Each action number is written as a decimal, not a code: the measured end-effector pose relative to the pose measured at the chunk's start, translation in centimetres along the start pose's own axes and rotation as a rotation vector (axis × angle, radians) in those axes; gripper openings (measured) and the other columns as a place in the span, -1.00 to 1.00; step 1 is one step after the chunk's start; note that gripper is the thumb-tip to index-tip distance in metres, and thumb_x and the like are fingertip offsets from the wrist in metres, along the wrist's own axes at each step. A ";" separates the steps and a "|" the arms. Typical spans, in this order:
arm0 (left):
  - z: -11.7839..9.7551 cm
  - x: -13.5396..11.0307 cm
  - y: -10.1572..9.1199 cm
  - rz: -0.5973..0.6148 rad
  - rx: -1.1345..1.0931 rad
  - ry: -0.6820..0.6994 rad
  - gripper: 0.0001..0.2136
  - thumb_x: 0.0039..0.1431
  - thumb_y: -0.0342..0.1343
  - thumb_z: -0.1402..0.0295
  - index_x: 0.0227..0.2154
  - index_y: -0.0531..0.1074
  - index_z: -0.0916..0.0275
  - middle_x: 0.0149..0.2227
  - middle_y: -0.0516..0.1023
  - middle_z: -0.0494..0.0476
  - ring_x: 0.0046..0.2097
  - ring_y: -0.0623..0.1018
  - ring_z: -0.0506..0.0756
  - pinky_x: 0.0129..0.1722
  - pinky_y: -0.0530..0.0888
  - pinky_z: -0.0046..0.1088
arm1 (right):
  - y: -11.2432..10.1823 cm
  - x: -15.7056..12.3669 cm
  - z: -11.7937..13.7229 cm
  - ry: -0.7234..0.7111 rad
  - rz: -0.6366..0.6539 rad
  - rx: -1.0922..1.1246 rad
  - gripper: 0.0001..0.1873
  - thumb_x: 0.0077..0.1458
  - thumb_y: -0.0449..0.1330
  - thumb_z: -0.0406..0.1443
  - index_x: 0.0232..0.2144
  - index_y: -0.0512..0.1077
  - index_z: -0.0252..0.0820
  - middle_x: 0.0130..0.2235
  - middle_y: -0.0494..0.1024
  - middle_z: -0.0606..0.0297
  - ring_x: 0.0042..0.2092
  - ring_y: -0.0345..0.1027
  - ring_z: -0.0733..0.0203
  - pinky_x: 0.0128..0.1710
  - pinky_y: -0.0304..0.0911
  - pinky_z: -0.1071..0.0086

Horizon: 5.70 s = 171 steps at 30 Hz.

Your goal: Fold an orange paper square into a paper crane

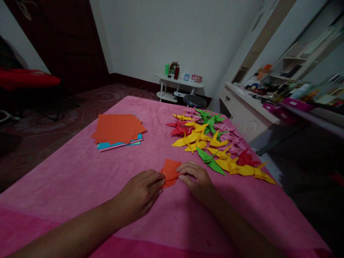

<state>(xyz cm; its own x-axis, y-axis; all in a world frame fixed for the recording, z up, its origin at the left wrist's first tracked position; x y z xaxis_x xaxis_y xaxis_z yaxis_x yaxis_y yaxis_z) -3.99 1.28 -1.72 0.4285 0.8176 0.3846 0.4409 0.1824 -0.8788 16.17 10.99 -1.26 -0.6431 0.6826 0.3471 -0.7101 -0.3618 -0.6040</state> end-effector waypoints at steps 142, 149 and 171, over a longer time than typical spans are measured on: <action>0.6 2.5 0.2 -0.498 -1.392 -0.539 -0.78 -0.12 0.37 0.37 -0.48 0.43 0.31 -0.55 0.43 -0.06 -0.52 0.36 -0.10 -0.50 0.27 -0.62 | -0.4 1.8 7.8 0.227 -0.016 0.596 -0.84 -0.04 0.20 -0.24 -0.49 0.39 -0.25 -0.51 0.34 0.36 -0.47 0.16 0.34 -0.50 0.07 0.47; 0.5 2.4 -0.1 -0.394 -1.371 -0.546 -0.78 -0.09 0.35 0.33 -0.39 0.53 0.34 -0.49 0.53 0.04 -0.49 0.43 -0.07 -0.45 0.34 -0.61 | 0.2 2.0 6.8 0.175 -0.085 0.296 -0.90 -0.10 0.14 -0.42 -0.43 0.39 -0.20 -0.45 0.45 0.34 -0.44 0.28 0.31 -0.44 0.21 0.47; 0.8 2.2 -0.2 -0.313 -1.296 -0.739 -0.70 -0.21 0.40 0.28 -0.41 0.56 0.36 -0.55 0.52 0.05 -0.55 0.42 -0.06 -0.50 0.32 -0.58 | -0.1 1.9 4.3 0.186 -0.146 -0.133 -0.89 -0.13 0.20 -0.44 -0.59 0.44 -0.16 -0.50 0.54 0.35 -0.46 0.35 0.28 -0.41 0.17 0.43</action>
<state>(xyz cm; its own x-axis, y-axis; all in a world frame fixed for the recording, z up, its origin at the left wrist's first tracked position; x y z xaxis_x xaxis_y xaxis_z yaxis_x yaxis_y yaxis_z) -3.76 3.54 -0.94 -0.1154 0.9911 -0.0662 0.9704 0.1267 0.2056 13.75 9.62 2.50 -0.4643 0.8308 0.3069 -0.7395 -0.1730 -0.6505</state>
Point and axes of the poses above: each hand's wrist, its own x-axis towards the middle knuckle, its own y-axis out of the palm, z = x × y, the point moved 1 cm from there along x, towards the middle knuckle
